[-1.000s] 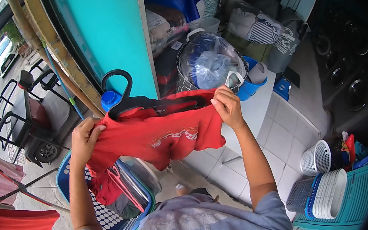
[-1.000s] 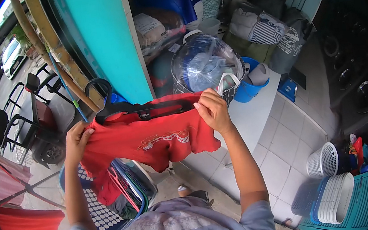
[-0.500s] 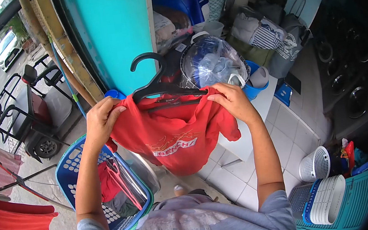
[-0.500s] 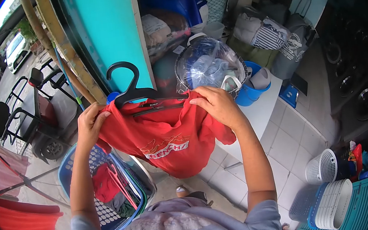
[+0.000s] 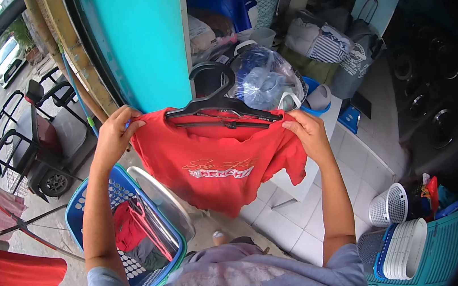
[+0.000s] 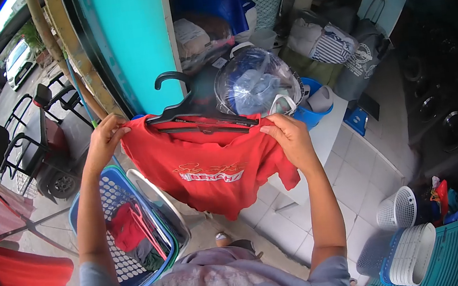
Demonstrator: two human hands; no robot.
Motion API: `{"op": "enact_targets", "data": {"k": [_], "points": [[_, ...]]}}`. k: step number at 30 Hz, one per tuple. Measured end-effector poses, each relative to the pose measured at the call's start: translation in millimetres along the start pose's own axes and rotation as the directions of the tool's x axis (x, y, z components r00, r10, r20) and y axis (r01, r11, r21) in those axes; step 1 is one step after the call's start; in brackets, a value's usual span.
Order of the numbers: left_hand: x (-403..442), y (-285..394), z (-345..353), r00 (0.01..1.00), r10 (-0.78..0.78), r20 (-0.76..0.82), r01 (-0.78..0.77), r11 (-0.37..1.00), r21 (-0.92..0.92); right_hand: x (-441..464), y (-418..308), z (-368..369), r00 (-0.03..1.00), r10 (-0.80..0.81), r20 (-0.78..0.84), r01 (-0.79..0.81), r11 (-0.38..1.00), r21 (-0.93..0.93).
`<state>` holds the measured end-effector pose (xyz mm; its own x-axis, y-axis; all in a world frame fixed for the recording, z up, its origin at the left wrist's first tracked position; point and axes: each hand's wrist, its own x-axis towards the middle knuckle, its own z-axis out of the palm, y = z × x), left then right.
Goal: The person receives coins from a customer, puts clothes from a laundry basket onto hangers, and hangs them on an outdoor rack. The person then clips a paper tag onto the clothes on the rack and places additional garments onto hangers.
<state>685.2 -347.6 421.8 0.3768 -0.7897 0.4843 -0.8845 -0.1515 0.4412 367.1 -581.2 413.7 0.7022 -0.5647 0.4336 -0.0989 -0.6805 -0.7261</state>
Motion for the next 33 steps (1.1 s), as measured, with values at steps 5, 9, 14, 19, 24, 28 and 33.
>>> {"op": "enact_targets", "data": {"k": [5, 9, 14, 19, 24, 28, 33], "points": [[3.5, 32.1, -5.9, 0.946, 0.151, -0.287, -0.161, 0.987, -0.011, -8.9, -15.6, -18.9, 0.940, -0.276, -0.201, 0.211, 0.933, -0.293], [6.5, 23.2, 23.4, 0.996, -0.042, -0.075, 0.028, 0.984, -0.174, -21.3, 4.4, -6.8, 0.981, 0.021, -0.194, -0.040, 0.995, -0.095], [30.8, 52.6, 1.9, 0.935, 0.051, -0.352, -0.143, 0.960, -0.241, -6.8, -18.7, -39.6, 0.932, 0.065, -0.357, -0.068, 0.998, 0.003], [22.9, 32.7, 2.5, 0.889, -0.082, -0.450, -0.151, 0.876, -0.458, 46.8, 7.2, -80.4, 0.877, 0.277, -0.392, -0.023, 0.840, 0.542], [-28.3, -7.4, 5.1, 0.953, -0.236, -0.191, 0.124, 0.878, -0.462, 130.3, 65.0, -120.4, 0.854, 0.321, -0.409, -0.004, 0.790, 0.613], [-86.1, -32.3, -0.9, 0.897, -0.423, -0.124, 0.316, 0.813, -0.490, 175.7, 136.2, -110.9, 0.842, 0.403, -0.358, -0.088, 0.757, 0.648], [-154.9, -42.5, -20.9, 0.779, -0.607, -0.156, 0.509, 0.758, -0.408, 192.0, 317.6, -30.0, 0.734, 0.330, -0.594, -0.412, 0.911, -0.002]]}}
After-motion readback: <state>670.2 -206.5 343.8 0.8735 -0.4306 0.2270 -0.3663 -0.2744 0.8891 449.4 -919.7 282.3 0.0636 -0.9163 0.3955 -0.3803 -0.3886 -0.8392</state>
